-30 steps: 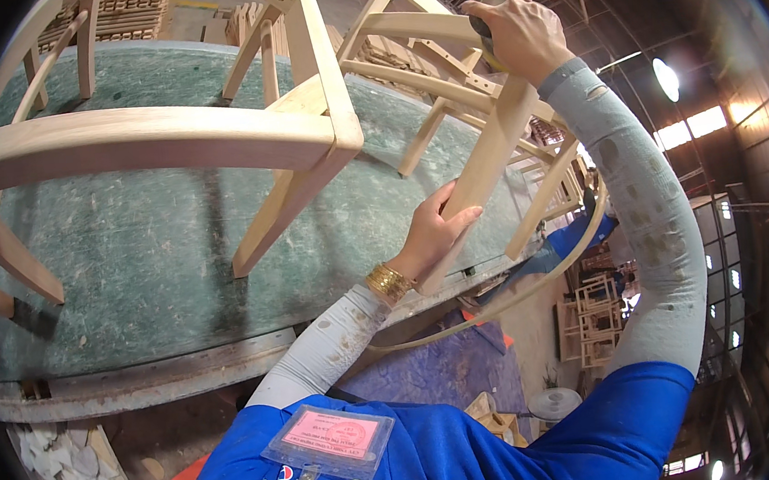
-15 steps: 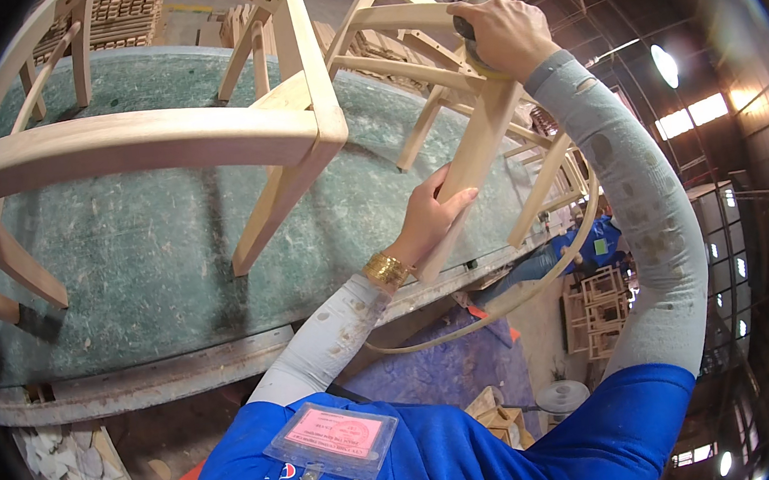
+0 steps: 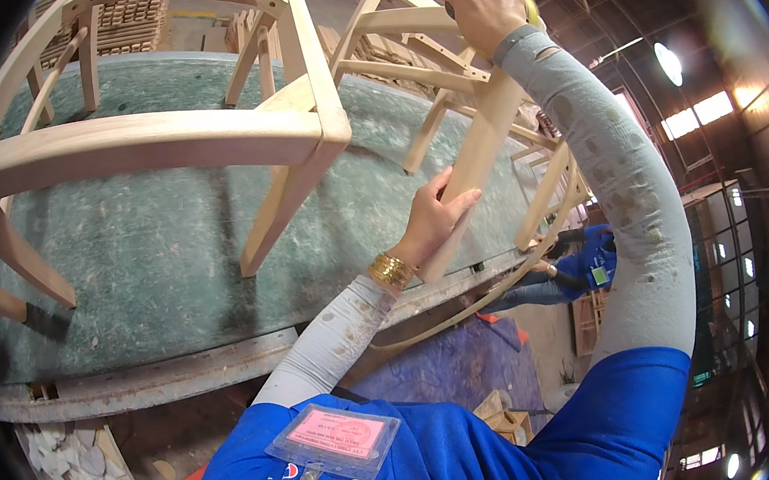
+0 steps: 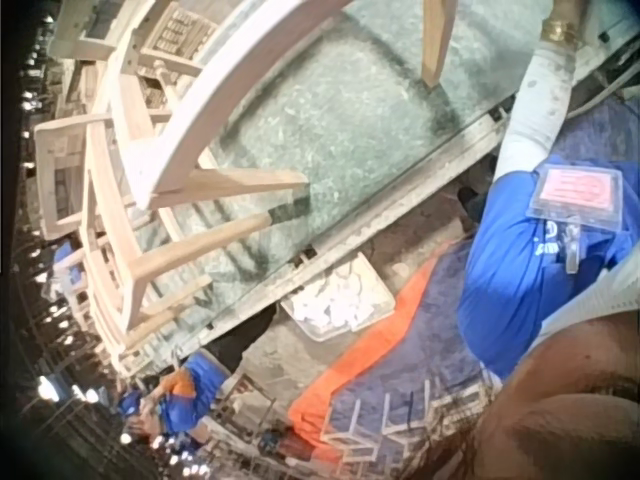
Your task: The person uses a handheld orbital sander to smooth the surfaces of wooden chair frames. They repeatedly reposition the chair on a workbench to access different legs and rails, then sand each section before moving to the next chair.
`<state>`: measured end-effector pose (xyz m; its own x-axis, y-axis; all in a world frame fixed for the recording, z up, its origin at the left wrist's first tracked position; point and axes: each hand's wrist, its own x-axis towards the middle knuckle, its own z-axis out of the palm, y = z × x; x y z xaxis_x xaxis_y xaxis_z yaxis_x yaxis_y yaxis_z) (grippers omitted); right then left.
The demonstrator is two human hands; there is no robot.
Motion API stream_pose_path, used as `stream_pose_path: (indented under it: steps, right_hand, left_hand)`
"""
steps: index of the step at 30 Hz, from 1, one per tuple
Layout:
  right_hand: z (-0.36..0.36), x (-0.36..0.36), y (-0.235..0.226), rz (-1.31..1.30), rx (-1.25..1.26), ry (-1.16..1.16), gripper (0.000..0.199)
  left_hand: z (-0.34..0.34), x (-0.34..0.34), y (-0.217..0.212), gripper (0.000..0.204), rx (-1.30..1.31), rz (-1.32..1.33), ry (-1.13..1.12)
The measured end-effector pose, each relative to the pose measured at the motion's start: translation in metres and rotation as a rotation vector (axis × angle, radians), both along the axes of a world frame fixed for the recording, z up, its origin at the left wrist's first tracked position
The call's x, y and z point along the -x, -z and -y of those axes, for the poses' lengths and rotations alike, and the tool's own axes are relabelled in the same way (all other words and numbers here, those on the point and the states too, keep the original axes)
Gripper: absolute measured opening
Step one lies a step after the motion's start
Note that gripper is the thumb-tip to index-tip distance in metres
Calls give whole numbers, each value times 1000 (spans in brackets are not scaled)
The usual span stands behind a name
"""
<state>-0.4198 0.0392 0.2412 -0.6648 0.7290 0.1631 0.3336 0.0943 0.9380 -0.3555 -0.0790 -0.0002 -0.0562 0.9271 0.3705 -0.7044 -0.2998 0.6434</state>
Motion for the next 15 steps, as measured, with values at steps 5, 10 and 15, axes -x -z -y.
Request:
stream_pose_path:
  steps: [5, 10, 15]
  right_hand:
    - [-2, 1, 2, -29, -19, 76, 48]
    - [19, -24, -60, -214, -306, -167, 56]
    - [73, -102, -104, -528, -273, -96, 62]
  left_hand:
    - [3, 7, -1, 44, 24, -32, 78]
    - [5, -2, 2, 45, 0, 160, 110]
    - [-6, -3, 1, 47, -40, 102, 121]
